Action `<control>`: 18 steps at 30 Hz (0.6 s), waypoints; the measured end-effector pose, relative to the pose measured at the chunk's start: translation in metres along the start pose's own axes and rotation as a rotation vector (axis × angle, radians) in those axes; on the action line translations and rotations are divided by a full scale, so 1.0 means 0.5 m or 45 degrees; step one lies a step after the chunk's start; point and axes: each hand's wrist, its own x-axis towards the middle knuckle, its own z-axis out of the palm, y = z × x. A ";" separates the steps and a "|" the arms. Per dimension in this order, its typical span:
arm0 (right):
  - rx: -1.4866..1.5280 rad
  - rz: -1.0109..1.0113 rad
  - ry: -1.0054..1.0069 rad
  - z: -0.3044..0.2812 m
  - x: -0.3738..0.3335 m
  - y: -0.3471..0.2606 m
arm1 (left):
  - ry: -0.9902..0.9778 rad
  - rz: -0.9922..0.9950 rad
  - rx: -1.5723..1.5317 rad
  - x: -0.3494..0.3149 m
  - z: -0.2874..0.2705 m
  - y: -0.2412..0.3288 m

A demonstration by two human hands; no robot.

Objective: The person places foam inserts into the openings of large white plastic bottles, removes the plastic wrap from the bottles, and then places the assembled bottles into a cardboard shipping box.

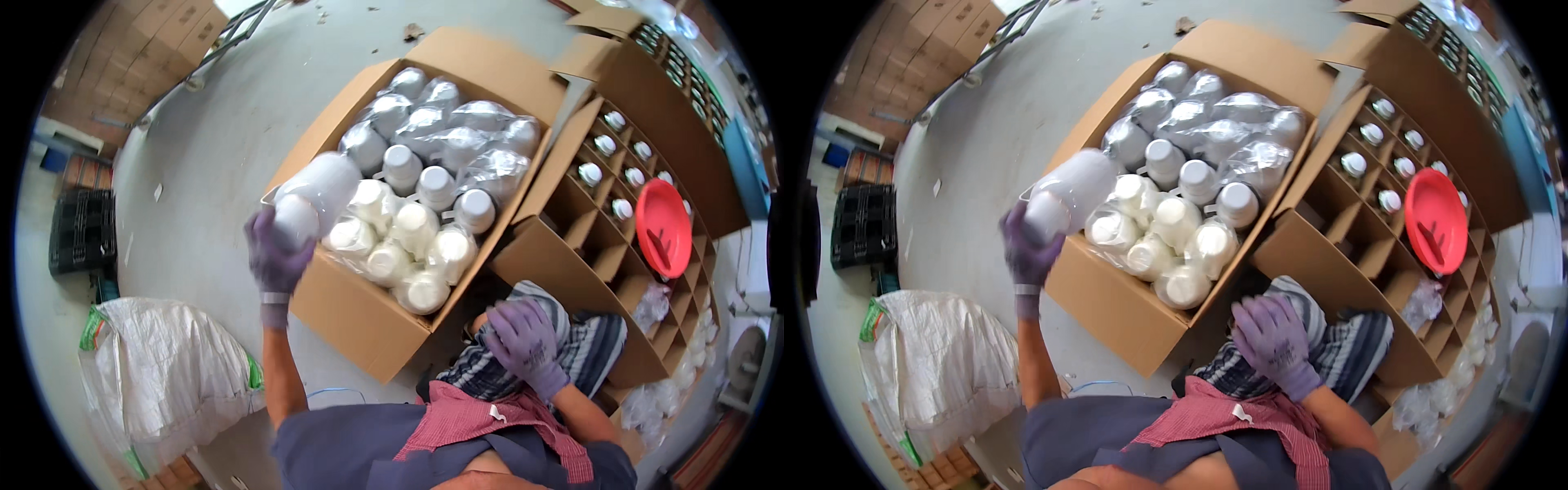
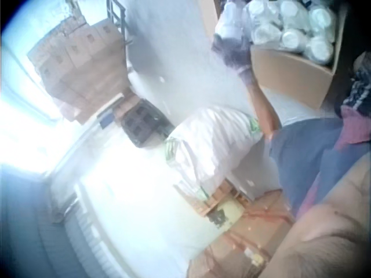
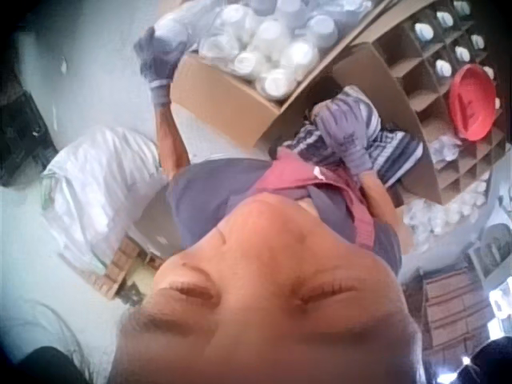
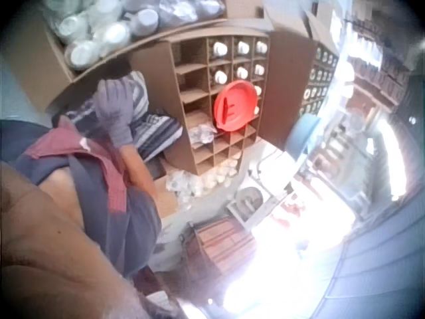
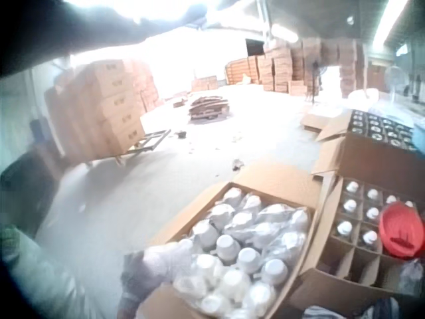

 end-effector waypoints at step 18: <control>1.231 0.461 1.149 -0.343 -0.441 0.198 | -1.634 -1.061 -2.308 -0.260 0.224 0.617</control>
